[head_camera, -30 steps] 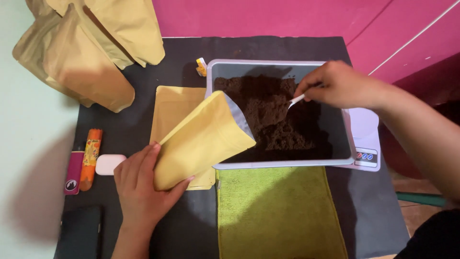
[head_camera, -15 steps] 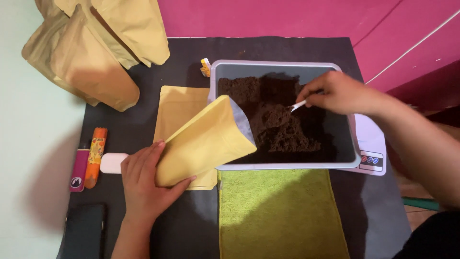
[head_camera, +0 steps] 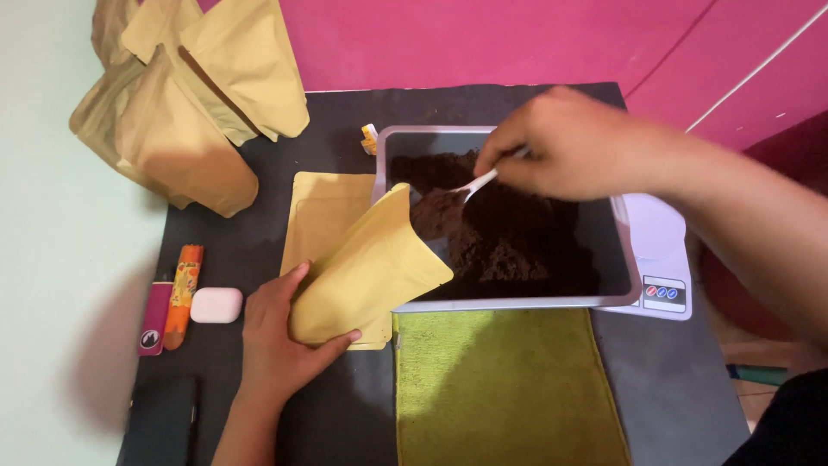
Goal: Scooping ground coffee from a storage container into a retail bag using a spoon and a scale.
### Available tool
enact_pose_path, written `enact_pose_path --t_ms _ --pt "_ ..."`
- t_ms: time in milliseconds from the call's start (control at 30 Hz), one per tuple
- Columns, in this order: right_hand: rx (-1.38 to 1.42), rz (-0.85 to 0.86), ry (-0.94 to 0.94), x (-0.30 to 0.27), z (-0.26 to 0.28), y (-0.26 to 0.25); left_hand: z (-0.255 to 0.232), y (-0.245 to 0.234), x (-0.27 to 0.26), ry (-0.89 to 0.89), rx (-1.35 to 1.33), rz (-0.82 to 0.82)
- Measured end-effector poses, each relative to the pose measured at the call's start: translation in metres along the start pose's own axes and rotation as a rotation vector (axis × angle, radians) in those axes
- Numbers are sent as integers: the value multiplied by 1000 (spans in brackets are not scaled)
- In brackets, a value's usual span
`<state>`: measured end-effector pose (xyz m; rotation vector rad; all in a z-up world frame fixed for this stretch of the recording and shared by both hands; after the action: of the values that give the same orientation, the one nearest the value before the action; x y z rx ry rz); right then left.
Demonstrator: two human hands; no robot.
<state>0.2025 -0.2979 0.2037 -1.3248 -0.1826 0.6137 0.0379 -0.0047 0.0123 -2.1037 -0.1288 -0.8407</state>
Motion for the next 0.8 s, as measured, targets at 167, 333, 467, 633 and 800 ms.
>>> enact_pose_path --t_ms 167,333,467,633,800 --pt "-15 -247 -362 -24 36 43 -6 -4 5 -17 -114 -28" --pt "-169 -567 -599 -51 58 63 0 4 1 -59 -187 -5" --pt "-43 -347 -662 -46 67 50 0 7 1 3 -216 -35" --pt "457 5 -504 -24 65 30 0 14 -3 81 -220 -98" --pt "776 266 -322 -26 71 49 4 28 -8 167 -196 -133"
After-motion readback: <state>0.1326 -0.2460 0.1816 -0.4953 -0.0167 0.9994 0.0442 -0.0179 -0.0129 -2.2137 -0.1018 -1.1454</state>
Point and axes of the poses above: each hand's wrist, its own x-axis towards the middle knuckle, its own y-axis out of the palm, z = x × y, the point moved 5 cm from there along x, towards the middle knuckle, and after that the axes turned 13 degrees about y, right-handed, at the moved point
